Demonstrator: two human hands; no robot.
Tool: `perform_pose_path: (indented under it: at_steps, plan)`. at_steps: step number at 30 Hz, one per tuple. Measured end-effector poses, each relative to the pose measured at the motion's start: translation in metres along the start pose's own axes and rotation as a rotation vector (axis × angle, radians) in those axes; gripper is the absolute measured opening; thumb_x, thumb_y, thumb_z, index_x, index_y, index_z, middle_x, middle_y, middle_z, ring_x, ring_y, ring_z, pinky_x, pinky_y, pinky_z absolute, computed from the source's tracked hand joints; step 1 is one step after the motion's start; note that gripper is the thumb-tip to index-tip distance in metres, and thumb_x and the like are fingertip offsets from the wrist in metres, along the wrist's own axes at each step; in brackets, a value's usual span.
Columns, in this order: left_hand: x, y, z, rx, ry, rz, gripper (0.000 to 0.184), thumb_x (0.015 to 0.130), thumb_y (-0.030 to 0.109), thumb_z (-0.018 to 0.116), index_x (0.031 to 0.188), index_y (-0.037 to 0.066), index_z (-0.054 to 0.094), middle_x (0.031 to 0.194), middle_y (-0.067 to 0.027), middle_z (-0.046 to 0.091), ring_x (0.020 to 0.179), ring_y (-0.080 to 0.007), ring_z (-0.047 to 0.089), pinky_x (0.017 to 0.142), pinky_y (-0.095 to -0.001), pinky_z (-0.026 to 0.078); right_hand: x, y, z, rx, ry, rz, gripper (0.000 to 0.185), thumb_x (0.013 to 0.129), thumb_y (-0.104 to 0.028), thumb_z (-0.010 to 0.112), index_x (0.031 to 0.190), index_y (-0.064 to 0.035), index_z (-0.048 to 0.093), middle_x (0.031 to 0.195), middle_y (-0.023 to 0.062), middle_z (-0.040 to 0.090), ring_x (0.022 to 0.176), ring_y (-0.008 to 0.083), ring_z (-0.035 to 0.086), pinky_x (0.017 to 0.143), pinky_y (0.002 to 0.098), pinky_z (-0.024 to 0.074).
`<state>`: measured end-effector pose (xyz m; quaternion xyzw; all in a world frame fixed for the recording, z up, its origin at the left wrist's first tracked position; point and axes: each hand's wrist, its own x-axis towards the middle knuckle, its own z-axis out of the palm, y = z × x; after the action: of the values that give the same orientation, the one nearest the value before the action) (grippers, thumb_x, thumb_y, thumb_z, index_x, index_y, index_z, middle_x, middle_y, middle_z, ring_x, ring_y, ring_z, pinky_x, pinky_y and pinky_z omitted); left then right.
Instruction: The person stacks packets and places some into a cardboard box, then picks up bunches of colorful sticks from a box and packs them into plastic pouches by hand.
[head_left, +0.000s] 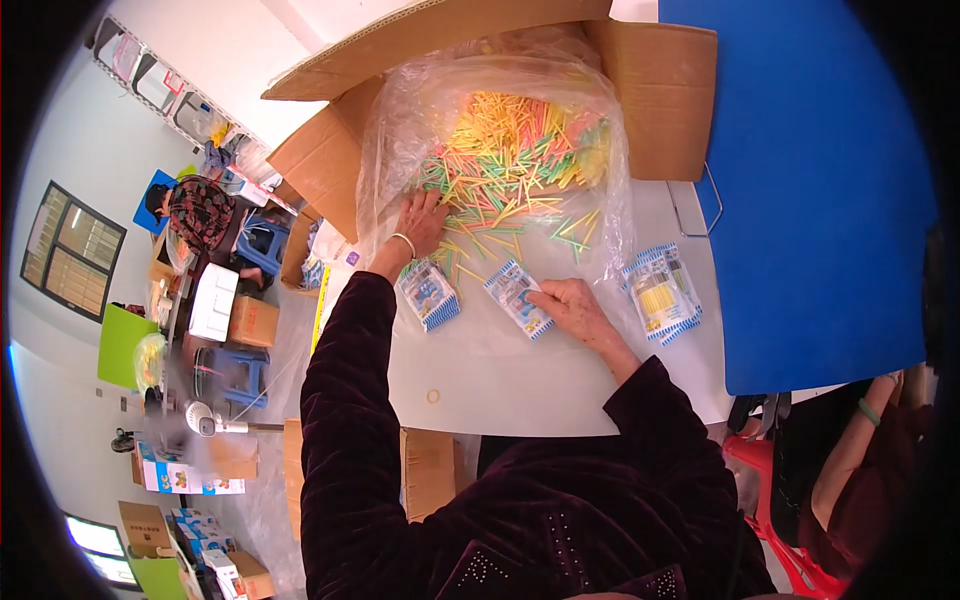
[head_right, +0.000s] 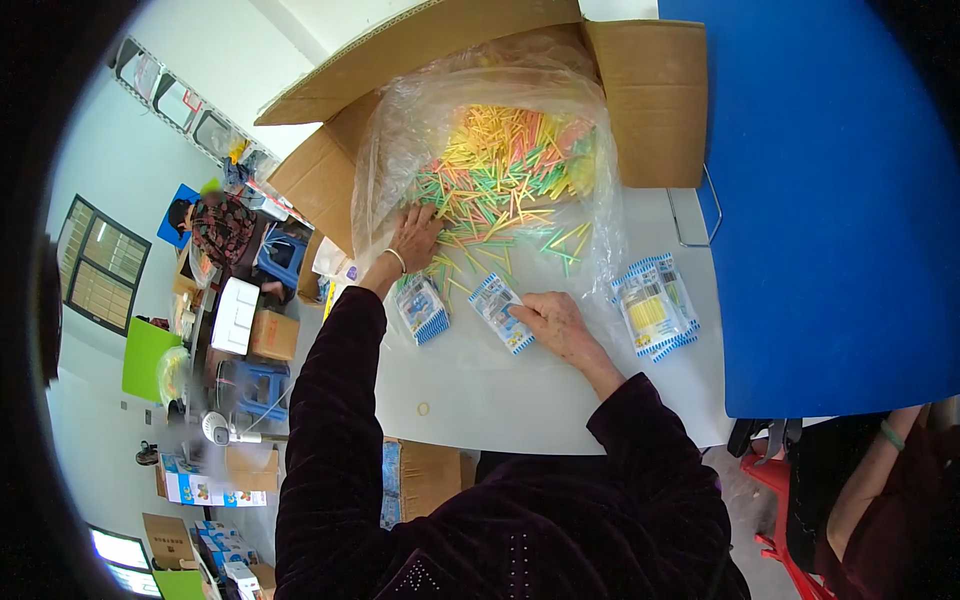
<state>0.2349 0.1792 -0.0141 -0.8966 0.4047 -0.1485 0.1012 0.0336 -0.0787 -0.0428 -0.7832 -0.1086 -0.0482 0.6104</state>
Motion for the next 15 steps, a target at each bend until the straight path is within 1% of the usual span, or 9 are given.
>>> perform_pose_path:
  at_steps: [2, 6, 8, 9, 10, 11, 12, 14, 15]
  plan:
    - [-0.002, -0.002, 0.000, -0.014, 0.036, 0.007, 0.029, 0.073, 0.009, 0.057, 0.101, 0.005, 0.053, 0.121, -0.0145, 0.040, 0.111, -0.0338, 0.039, 0.090, -0.0487, 0.033, 0.001, 0.001, -0.001, 0.006, 0.007, -0.004, 0.028, 0.082, -0.020, 0.061, 0.066, 0.0031, 0.055, 0.053, 0.0154, 0.048, 0.046, 0.0235, 0.043, 0.048, 0.0355, 0.0355]
    - [-0.001, -0.002, 0.002, -0.054, 0.025, 0.008, 0.029, 0.074, 0.006, 0.055, 0.103, 0.003, 0.051, 0.122, -0.0138, 0.039, 0.112, -0.0333, 0.038, 0.090, -0.0483, 0.033, 0.001, 0.001, -0.003, 0.044, 0.013, 0.005, 0.028, 0.082, -0.020, 0.061, 0.067, 0.0034, 0.055, 0.051, 0.0136, 0.046, 0.045, 0.0199, 0.040, 0.047, 0.0336, 0.0345]
    - [0.000, -0.004, 0.008, -0.056, 0.153, 0.052, 0.027, 0.073, 0.002, 0.051, 0.100, 0.004, 0.050, 0.108, -0.0171, 0.045, 0.107, -0.0355, 0.043, 0.086, -0.0440, 0.037, 0.001, 0.000, -0.003, 0.061, 0.014, 0.026, 0.028, 0.082, -0.020, 0.061, 0.067, 0.0037, 0.055, 0.050, 0.0130, 0.045, 0.045, 0.0186, 0.039, 0.047, 0.0329, 0.0341]
    - [0.001, -0.007, 0.012, -0.054, 0.154, 0.053, 0.027, 0.073, 0.002, 0.051, 0.100, 0.004, 0.050, 0.108, -0.0171, 0.045, 0.107, -0.0355, 0.043, 0.086, -0.0440, 0.037, 0.002, 0.002, -0.003, 0.073, 0.011, 0.022, 0.028, 0.082, -0.019, 0.061, 0.067, 0.0039, 0.055, 0.050, 0.0115, 0.044, 0.046, 0.0165, 0.038, 0.047, 0.0323, 0.0337]
    - [0.000, -0.011, 0.016, -0.194, 0.200, 0.015, 0.028, 0.073, 0.000, 0.049, 0.101, 0.003, 0.049, 0.105, -0.0191, 0.048, 0.102, -0.0379, 0.046, 0.083, -0.0430, 0.039, 0.001, 0.003, -0.002, 0.089, 0.007, 0.022, 0.029, 0.082, -0.019, 0.061, 0.067, 0.0042, 0.055, 0.049, 0.0099, 0.043, 0.046, 0.0144, 0.038, 0.046, 0.0316, 0.0334]
    - [0.002, -0.011, 0.014, -0.332, 0.251, -0.025, 0.030, 0.074, -0.003, 0.046, 0.103, 0.002, 0.048, 0.102, -0.0210, 0.051, 0.097, -0.0404, 0.049, 0.079, -0.0421, 0.042, 0.002, 0.001, -0.003, 0.089, 0.008, 0.021, 0.029, 0.082, -0.019, 0.061, 0.067, 0.0042, 0.055, 0.049, 0.0099, 0.043, 0.046, 0.0144, 0.038, 0.046, 0.0316, 0.0334]
    - [0.002, -0.010, 0.014, -0.332, 0.251, -0.025, 0.030, 0.074, -0.003, 0.046, 0.103, 0.002, 0.048, 0.102, -0.0210, 0.051, 0.097, -0.0404, 0.049, 0.079, -0.0421, 0.042, 0.001, -0.001, -0.004, 0.101, 0.002, 0.058, 0.029, 0.083, -0.020, 0.061, 0.068, 0.0041, 0.056, 0.050, 0.0083, 0.043, 0.047, 0.0129, 0.038, 0.046, 0.0307, 0.0332]
    - [0.001, -0.003, 0.009, -0.394, 0.481, -0.087, 0.026, 0.079, -0.003, 0.043, 0.105, 0.000, 0.045, 0.094, -0.0248, 0.055, 0.081, -0.0438, 0.053, 0.069, -0.0398, 0.046, 0.002, -0.002, -0.006, 0.113, -0.008, 0.094, 0.029, 0.083, -0.020, 0.061, 0.068, 0.0041, 0.056, 0.050, 0.0066, 0.042, 0.048, 0.0114, 0.038, 0.046, 0.0299, 0.0329]
    - [0.000, 0.001, 0.004, -0.393, 0.481, -0.089, 0.026, 0.079, -0.003, 0.043, 0.105, 0.000, 0.045, 0.094, -0.0248, 0.055, 0.081, -0.0438, 0.053, 0.069, -0.0398, 0.046, 0.002, 0.000, -0.008, 0.120, -0.030, 0.106, 0.025, 0.084, -0.020, 0.061, 0.072, 0.0027, 0.060, 0.053, 0.0017, 0.046, 0.051, 0.0074, 0.039, 0.047, 0.0266, 0.0325]
